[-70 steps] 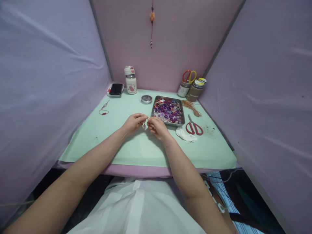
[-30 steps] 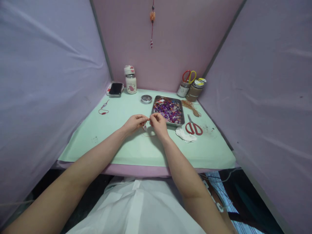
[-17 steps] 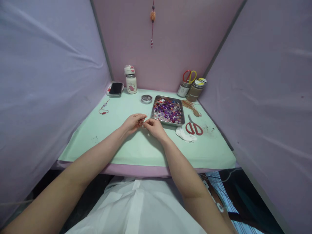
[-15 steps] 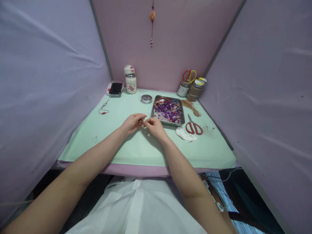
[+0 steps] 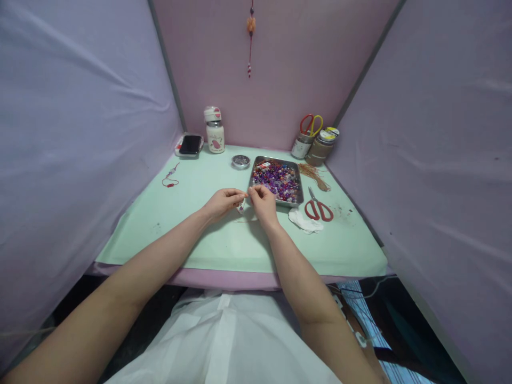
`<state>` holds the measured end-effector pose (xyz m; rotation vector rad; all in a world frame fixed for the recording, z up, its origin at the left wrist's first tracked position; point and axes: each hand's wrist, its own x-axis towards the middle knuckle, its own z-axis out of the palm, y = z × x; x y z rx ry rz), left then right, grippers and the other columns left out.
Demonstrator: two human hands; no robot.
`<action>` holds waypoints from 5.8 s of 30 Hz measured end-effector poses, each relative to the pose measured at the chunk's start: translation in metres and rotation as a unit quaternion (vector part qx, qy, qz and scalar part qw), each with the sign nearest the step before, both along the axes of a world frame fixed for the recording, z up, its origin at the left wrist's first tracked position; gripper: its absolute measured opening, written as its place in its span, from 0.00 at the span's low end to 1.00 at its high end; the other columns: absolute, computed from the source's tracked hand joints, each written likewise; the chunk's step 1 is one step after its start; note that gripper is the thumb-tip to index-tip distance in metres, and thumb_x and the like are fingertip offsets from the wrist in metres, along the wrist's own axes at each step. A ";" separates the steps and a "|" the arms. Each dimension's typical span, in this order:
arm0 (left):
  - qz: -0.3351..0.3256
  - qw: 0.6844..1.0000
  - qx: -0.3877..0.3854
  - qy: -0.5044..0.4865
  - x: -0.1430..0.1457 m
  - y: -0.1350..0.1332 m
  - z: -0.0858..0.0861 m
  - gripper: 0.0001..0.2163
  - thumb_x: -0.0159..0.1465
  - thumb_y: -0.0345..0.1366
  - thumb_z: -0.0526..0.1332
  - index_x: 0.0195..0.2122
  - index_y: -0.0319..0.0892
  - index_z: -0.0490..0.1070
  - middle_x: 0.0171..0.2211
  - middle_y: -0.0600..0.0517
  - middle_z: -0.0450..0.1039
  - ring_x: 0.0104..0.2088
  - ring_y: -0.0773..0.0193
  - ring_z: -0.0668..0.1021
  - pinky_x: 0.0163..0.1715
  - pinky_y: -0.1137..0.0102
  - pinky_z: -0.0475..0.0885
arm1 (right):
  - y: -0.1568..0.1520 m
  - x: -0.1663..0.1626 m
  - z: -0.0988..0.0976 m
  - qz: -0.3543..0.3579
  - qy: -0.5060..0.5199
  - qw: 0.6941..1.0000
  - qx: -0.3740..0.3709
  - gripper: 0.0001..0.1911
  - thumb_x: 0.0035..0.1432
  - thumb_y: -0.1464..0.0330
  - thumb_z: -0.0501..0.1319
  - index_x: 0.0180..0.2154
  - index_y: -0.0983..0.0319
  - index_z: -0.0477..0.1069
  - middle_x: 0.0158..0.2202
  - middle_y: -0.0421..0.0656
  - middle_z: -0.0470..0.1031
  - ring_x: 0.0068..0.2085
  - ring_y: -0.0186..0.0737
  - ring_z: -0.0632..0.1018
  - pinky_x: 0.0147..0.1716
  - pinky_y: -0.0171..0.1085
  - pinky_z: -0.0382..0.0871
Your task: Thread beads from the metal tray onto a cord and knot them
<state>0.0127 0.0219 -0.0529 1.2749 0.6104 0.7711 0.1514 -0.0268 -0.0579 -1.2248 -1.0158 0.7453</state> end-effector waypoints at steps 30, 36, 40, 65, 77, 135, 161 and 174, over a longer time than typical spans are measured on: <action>0.111 0.994 -0.001 -0.010 0.002 0.003 0.001 0.10 0.49 0.40 0.67 0.26 0.37 0.74 0.22 0.53 0.66 0.23 0.71 0.65 0.24 0.73 0.60 | -0.009 -0.009 -0.001 -0.047 -0.279 0.946 0.158 0.04 0.58 0.67 0.59 0.31 0.60 0.70 0.39 0.45 0.65 0.36 0.37 0.71 0.31 0.38 0.68; 0.178 0.972 0.137 0.066 0.002 0.001 0.000 0.12 0.53 0.43 0.64 0.28 0.38 0.75 0.27 0.51 0.73 0.27 0.67 0.70 0.29 0.70 0.65 | -0.005 -0.008 0.000 -0.064 -0.187 0.977 0.077 0.06 0.52 0.65 0.61 0.27 0.60 0.70 0.33 0.42 0.68 0.33 0.37 0.70 0.34 0.37 0.66; 0.210 0.942 0.246 0.088 0.002 0.000 -0.002 0.10 0.56 0.41 0.62 0.27 0.39 0.75 0.27 0.51 0.74 0.29 0.67 0.72 0.33 0.69 0.67 | -0.002 -0.007 -0.003 -0.050 -0.156 0.985 0.045 0.08 0.50 0.63 0.61 0.26 0.60 0.70 0.31 0.40 0.68 0.33 0.36 0.69 0.37 0.38 0.65; 0.129 0.945 0.286 0.091 0.001 0.000 0.000 0.08 0.59 0.39 0.59 0.30 0.39 0.72 0.27 0.53 0.70 0.28 0.69 0.69 0.31 0.71 0.65 | -0.001 -0.001 0.000 0.023 0.027 0.999 0.012 0.16 0.45 0.57 0.67 0.32 0.60 0.70 0.30 0.39 0.72 0.29 0.32 0.70 0.27 0.33 0.63; 0.037 0.978 0.198 0.048 -0.003 -0.005 0.007 0.12 0.58 0.44 0.61 0.31 0.39 0.72 0.30 0.52 0.71 0.30 0.68 0.71 0.33 0.70 0.67 | -0.005 0.001 0.008 0.115 0.107 0.988 0.009 0.19 0.43 0.60 0.69 0.40 0.55 0.72 0.44 0.42 0.76 0.41 0.39 0.75 0.38 0.39 0.70; -0.073 0.996 -0.042 0.005 -0.005 -0.003 0.008 0.14 0.54 0.44 0.68 0.29 0.37 0.71 0.22 0.54 0.64 0.23 0.71 0.67 0.26 0.69 0.65 | -0.001 0.008 0.001 0.141 0.128 0.982 -0.006 0.18 0.53 0.51 0.62 0.33 0.58 0.79 0.37 0.44 0.79 0.39 0.38 0.77 0.36 0.36 0.70; -0.126 0.963 -0.231 -0.053 -0.003 -0.003 0.009 0.07 0.55 0.31 0.64 0.25 0.37 0.65 0.20 0.56 0.63 0.21 0.73 0.66 0.23 0.74 0.62 | -0.013 -0.001 0.009 0.078 -0.264 0.947 0.168 0.17 0.63 0.55 0.55 0.34 0.57 0.77 0.37 0.44 0.79 0.43 0.44 0.75 0.50 0.47 0.66; -0.010 1.000 0.005 0.003 0.001 -0.005 0.005 0.07 0.56 0.37 0.63 0.25 0.39 0.69 0.21 0.56 0.60 0.22 0.73 0.64 0.24 0.74 0.61 | -0.004 0.006 0.004 0.048 -0.087 0.995 -0.017 0.15 0.54 0.55 0.61 0.27 0.60 0.69 0.22 0.37 0.68 0.23 0.32 0.67 0.24 0.33 0.62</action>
